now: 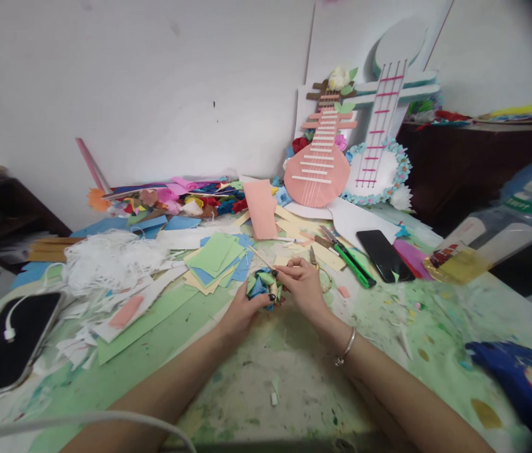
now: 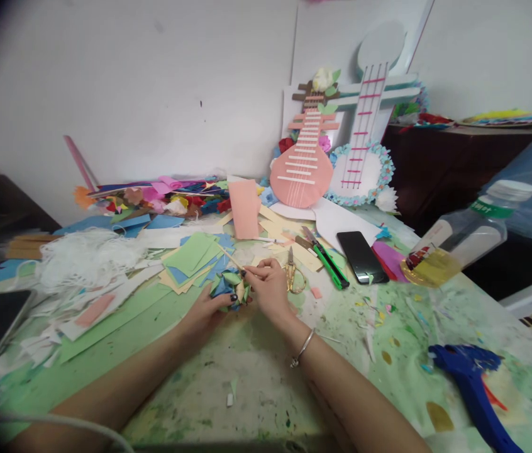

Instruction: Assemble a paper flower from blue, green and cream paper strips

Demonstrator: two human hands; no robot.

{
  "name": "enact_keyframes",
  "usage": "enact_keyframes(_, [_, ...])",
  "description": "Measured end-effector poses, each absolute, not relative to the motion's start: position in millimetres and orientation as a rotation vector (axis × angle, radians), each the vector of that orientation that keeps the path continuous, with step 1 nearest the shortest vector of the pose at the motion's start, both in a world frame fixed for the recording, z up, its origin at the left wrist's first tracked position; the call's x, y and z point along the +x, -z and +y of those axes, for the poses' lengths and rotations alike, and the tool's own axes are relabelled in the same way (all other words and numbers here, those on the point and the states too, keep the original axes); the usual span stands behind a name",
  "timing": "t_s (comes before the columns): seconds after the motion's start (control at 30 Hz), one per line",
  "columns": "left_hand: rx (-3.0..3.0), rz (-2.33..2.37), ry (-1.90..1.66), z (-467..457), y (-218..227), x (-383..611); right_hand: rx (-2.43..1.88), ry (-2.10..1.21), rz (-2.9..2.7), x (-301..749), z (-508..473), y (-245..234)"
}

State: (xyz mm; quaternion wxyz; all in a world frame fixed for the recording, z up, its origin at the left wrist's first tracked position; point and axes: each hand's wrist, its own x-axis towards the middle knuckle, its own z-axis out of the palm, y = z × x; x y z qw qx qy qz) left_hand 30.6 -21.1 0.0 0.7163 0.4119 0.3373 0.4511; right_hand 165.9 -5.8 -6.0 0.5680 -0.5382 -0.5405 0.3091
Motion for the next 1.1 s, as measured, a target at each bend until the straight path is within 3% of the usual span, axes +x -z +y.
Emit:
enact_keyframes(0.3, [0.840,0.734,-0.920,-9.0,-13.0,11.8,-1.209,-0.435,-1.506,167.4,-13.8,-4.1])
enact_keyframes(0.67, [1.591,1.106,-1.029,19.9,-21.6,-14.1,-1.185,-0.407,-2.046,177.5,-12.6,-12.4])
enact_keyframes(0.83, [1.960,0.910,-0.777,12.3,-25.1,-12.1,-1.188,-0.432,-2.139,172.3,-19.0,-14.4])
enact_keyframes(1.1, [2.030,0.954,-0.643,16.8,-6.6,-9.5,-1.160,-0.232,-2.295,173.6,-18.8,-11.0])
